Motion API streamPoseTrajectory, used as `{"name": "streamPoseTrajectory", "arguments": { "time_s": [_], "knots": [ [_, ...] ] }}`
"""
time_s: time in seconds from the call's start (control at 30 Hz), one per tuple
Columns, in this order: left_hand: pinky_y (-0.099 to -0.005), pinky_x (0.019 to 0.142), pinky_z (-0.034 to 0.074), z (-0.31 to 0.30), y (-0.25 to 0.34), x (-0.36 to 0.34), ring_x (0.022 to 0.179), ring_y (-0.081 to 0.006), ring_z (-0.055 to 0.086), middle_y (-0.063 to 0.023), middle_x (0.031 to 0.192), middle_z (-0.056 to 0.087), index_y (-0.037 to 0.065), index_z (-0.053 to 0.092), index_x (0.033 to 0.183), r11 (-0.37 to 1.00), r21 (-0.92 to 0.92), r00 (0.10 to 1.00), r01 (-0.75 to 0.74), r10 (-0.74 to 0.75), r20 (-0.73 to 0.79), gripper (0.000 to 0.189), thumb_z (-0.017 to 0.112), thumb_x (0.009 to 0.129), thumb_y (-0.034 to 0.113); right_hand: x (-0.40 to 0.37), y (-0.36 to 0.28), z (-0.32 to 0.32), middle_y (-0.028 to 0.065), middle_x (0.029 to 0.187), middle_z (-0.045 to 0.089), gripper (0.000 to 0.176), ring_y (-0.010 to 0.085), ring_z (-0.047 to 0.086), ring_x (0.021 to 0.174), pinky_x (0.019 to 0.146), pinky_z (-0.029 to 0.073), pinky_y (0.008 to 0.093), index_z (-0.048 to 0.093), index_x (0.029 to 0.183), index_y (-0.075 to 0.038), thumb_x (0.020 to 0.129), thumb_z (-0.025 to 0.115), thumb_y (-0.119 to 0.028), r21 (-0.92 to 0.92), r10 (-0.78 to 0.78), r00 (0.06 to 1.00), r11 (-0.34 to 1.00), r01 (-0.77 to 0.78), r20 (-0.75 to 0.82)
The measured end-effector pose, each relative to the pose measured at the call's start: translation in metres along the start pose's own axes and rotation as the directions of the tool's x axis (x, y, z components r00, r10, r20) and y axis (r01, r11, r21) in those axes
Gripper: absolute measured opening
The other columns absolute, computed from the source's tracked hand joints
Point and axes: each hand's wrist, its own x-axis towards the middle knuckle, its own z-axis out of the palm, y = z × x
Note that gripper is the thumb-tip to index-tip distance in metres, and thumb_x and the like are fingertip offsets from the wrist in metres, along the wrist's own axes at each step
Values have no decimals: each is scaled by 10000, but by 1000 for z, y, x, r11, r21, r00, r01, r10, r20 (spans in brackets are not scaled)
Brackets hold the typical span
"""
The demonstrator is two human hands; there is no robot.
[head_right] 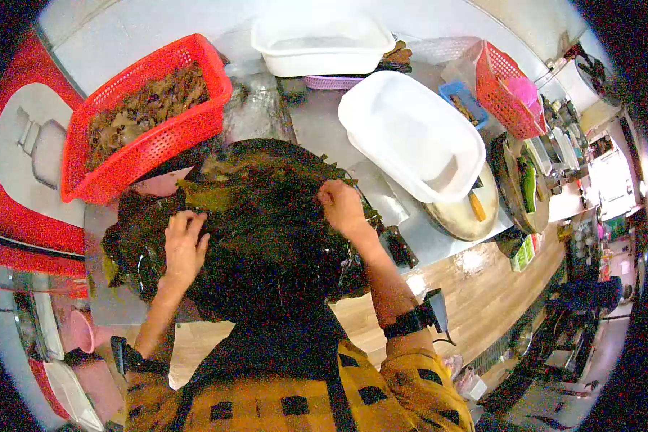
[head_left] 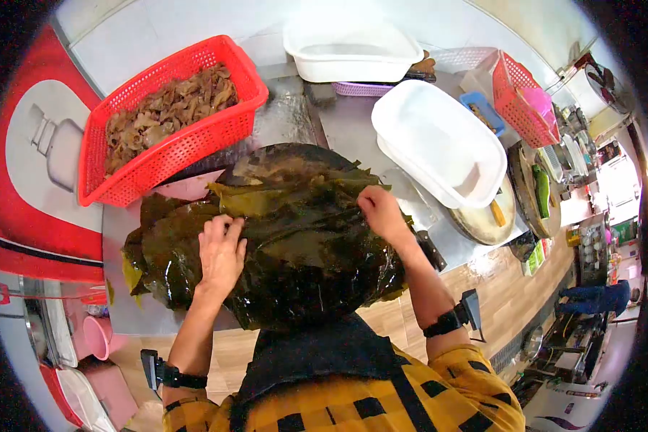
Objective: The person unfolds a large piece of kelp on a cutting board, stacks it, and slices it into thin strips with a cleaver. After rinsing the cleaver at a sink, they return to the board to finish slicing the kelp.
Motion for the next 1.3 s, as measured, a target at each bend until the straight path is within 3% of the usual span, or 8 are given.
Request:
{"name": "streamPoseTrajectory", "arguments": {
  "time_s": [0.2, 0.27, 0.53, 0.93, 1.0, 1.07, 1.2, 1.3],
  "knots": [
    [-419, 865, 468, -8, -2, 15, 1055, -326, 520, -121, 1097, 510, 102, 534, 1223, 987, 9, 981, 158, -158, 114, 549, 736, 712, 99, 2, 5, -19, 130, 693, 611, 53, 228, 578, 651, 619, 462, 349, 590, 778, -16, 799, 543, -25, 187, 159, 976, 974, -130, -151],
    [-426, 841, 478, -7, -7, 21, 1033, -324, 549, -126, 1090, 524, 109, 557, 1154, 978, 57, 948, 199, -206, 242, 471, 733, 716, 109, 5, -2, -26, 115, 686, 615, 81, 206, 576, 655, 621, 461, 341, 581, 756, -3, 814, 541, -43, 184, 349, 922, 930, -319, -168],
    [-427, 728, 444, -12, -25, 40, 897, -313, 584, -120, 838, 578, 60, 534, 867, 958, -128, 915, 255, -197, 352, 231, 708, 717, 77, 15, 25, -19, 57, 638, 536, 165, 128, 481, 641, 619, 427, 304, 573, 741, 10, 849, 552, -114, 348, 320, 937, 901, -257, -136],
    [-353, 717, 466, -80, -22, 79, 804, -240, 590, -134, 828, 545, 17, 520, 862, 798, -600, 961, 55, -205, -184, 115, 575, 785, -48, 50, -56, -87, 37, 710, 555, 139, 94, 464, 692, 652, 413, 245, 574, 842, 4, 903, 550, -119, 331, 71, 935, 942, 51, -348],
    [-381, 788, 460, -92, -20, 69, 866, -272, 579, -120, 890, 556, 18, 543, 869, 817, -575, 970, 39, -168, -173, 143, 584, 752, -53, 29, -58, -89, 80, 803, 622, 126, 143, 563, 782, 720, 451, 283, 582, 892, -2, 913, 533, -116, 260, 42, 949, 965, 44, -313],
    [-412, 825, 429, -91, -29, 52, 915, -291, 552, -98, 923, 570, 20, 536, 805, 915, -171, 924, -365, 333, -190, 134, 597, 704, -43, 3, -32, -71, 121, 896, 659, 120, 242, 626, 927, 794, 471, 348, 584, 898, -4, 908, 532, -112, 125, -152, 949, 973, 193, -278],
    [-404, 791, 397, -70, -45, 5, 1026, -271, 504, -61, 1039, 582, 56, 545, 737, 943, -161, 903, -293, 328, 277, 137, 630, 661, -20, -47, 0, -52, 129, 991, 669, 123, 266, 615, 1025, 895, 463, 353, 618, 967, -16, 871, 562, -70, 64, -152, 987, 987, 149, 50],
    [-406, 798, 394, -83, -40, 8, 998, -281, 524, -76, 988, 593, 50, 560, 757, 945, -211, 920, -249, 299, 253, 111, 630, 692, -9, -44, -7, -56, 150, 958, 668, 112, 295, 622, 982, 849, 477, 368, 638, 931, -18, 854, 586, -80, 24, -4, 1000, 1000, 4, -7]
  ]
}}
